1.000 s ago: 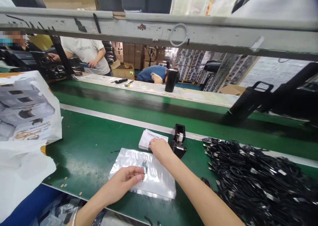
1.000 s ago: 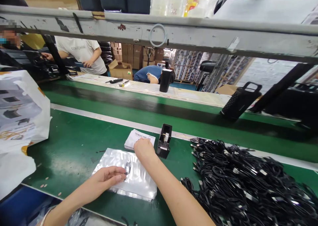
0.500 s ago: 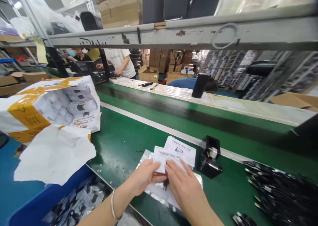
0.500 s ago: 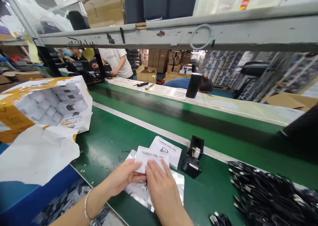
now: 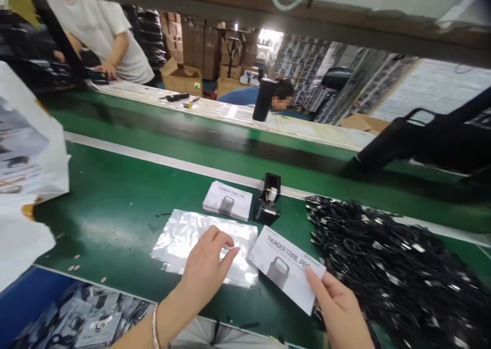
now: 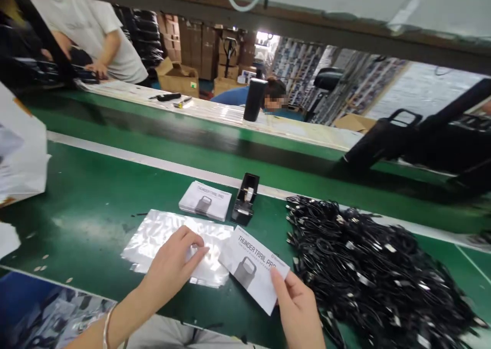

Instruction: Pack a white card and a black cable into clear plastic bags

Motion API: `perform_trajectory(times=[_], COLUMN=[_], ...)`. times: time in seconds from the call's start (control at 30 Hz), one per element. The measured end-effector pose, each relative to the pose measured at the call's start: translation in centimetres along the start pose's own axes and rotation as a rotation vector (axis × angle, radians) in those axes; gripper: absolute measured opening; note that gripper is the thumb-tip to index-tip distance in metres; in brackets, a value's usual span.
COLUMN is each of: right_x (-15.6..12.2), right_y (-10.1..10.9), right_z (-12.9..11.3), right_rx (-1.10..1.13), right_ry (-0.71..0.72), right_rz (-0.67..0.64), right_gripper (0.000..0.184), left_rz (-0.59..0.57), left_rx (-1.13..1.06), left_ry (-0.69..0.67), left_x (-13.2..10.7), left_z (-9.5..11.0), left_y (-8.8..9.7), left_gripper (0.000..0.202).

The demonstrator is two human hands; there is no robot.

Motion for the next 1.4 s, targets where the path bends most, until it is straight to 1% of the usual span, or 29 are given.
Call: perform_trajectory(times=[0.03,0.1,0.2,0.33,0.47,0.53,0.73,0.83,0.9,1.0,1.07,1.2,1.3,1.4], right_x=[-0.2,-0.6,-0.5,0.1,0.3,0.3,0.2,0.1,0.0,-0.1,-0.3,-0.6,-1.0,-1.6], right_y=[0.4,0.8,0.9,0.3,-0.6,-0.8,-0.8,-1.5,-2.1,-2.8,-2.9,-2.3,-1.7,-1.7], right_z=[0.2,0.5,1.0,1.5,1.8,1.8,1.6,1.6,1.8,2.1,2.2,2.2,2.0,1.9], right_rx=[-0.026,-0.088,-0.158,-0.135,-0.011,0.056,0.093,0.105,0.099,0.039,-0.043,-0.219,-0.278,-0.301], right_ry=[0.02,0.079,0.132,0.141,0.164,0.159,0.131,0.134,0.149,0.185,0.194,0.149,0.136,0.115], right_rz=[0.004,0.024,0.043,-0.002,0.052,0.055,0.01,-0.002,-0.003,0.009,0.014,-0.006,-0.004,-0.064], right_gripper=[0.047,0.046,0.049,0.051,0.048,0.048,0.05,0.05,0.049,0.048,0.049,0.051,0.049,0.045], left_rz=[0.013,0.0,-0.055,-0.09,-0.066,-0.069,-0.093,-0.095,-0.093,-0.07,-0.042,0.033,0.069,0.072], left_rx=[0.096,0.224,0.273,0.26,0.278,0.283,0.241,0.217,0.208,0.19,0.179,0.152,0.131,0.118], left_ry=[-0.033,-0.04,-0.008,-0.005,0.013,0.025,-0.042,-0.088,-0.095,-0.105,-0.117,-0.153,-0.203,-0.219], left_x=[0.0,0.1,0.6,1.0,1.2,1.2,0.8,0.2,-0.2,-0.6,-0.8,-1.4,-1.8,-2.1], left_z=[0.3,0.6,0.4,0.0,0.0,0.0,-0.1,-0.1,-0.1,-0.1,-0.3,-0.9,-1.3,-1.4], left_y=[-0.7,-1.7,-2.3,-1.9,-1.9,-1.9,-1.0,-0.7,-0.7,-1.0,-1.2,-1.7,-1.9,-1.9], left_gripper=[0.018,0.021,0.016,0.02,0.018,0.018,0.029,0.032,0.032,0.031,0.03,0.024,0.021,0.016])
Point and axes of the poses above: each hand's wrist, its own x-axis towards the middle knuckle, its own y-axis out of the back of the hand, z = x × y, the point moved 1 cm from there along x, towards the middle knuckle, and after that the axes turned 5 degrees about z, right-handed, at the moved point
